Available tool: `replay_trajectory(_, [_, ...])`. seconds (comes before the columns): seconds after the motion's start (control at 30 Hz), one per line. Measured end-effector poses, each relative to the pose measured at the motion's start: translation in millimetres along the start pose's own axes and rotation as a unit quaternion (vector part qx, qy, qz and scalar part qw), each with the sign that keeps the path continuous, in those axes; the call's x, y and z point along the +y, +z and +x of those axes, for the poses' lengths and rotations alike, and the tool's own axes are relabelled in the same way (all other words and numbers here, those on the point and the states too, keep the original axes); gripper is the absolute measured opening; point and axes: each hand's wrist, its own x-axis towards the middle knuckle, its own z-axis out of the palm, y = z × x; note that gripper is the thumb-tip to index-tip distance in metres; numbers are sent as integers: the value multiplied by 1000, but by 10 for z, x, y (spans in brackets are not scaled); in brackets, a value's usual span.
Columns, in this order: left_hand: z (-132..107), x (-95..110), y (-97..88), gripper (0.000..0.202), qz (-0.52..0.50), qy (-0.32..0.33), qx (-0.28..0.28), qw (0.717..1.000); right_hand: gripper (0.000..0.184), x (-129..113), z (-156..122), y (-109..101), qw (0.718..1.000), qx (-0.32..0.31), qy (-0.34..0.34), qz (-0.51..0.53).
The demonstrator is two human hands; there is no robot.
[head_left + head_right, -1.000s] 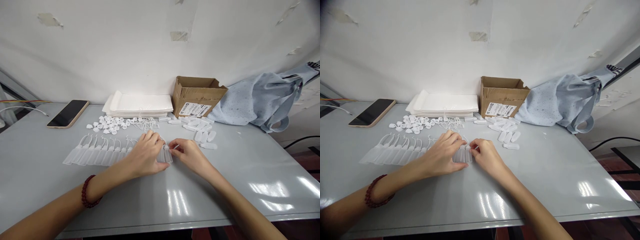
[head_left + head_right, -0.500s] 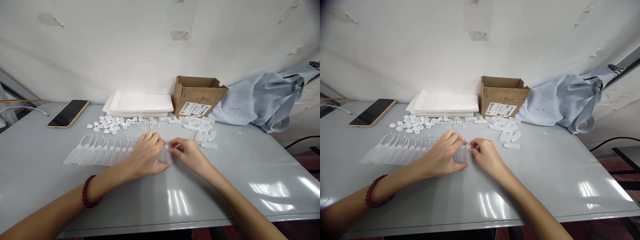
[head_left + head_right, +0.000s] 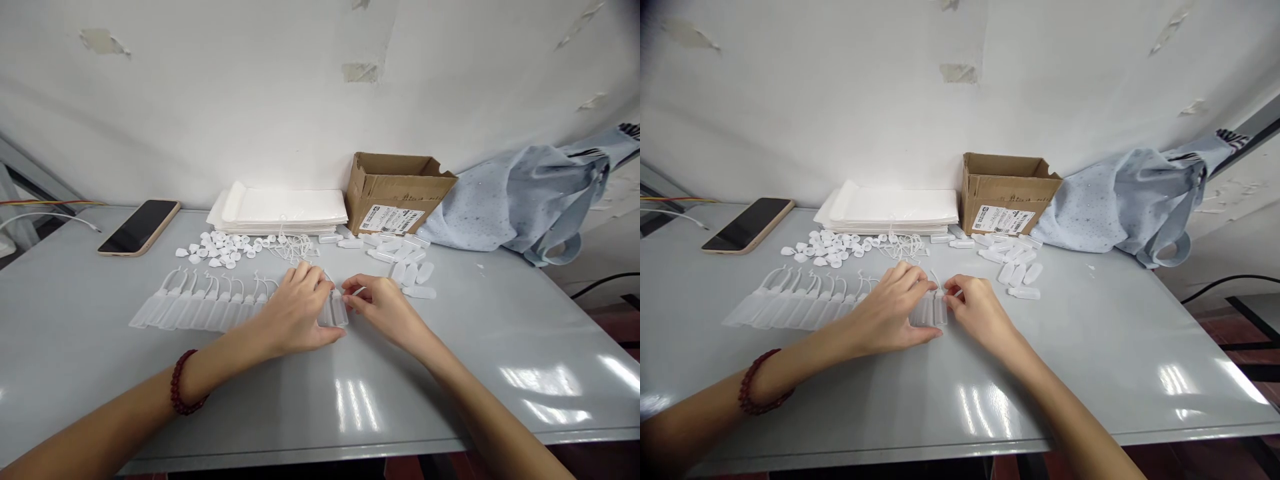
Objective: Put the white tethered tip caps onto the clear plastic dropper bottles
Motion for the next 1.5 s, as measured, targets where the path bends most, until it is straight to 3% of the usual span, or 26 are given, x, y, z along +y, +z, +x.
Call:
replay_trajectory(0.2, [28, 43, 52, 54, 2, 3, 16, 1000, 14, -13, -5, -28, 1000, 2, 3, -7])
replay_trajectory(0.8, [186, 148, 39, 43, 51, -2, -27, 998, 17, 23, -15, -70, 999, 8, -6, -53])
replay_trajectory(1.13, [144, 19, 25, 40, 6, -15, -6, 1000, 17, 66, -12, -45, 998, 2, -16, -62])
replay_trajectory(1.5, [123, 16, -48, 40, -13, -28, -36, 999, 17, 26, -25, -19, 998, -9, -17, -56])
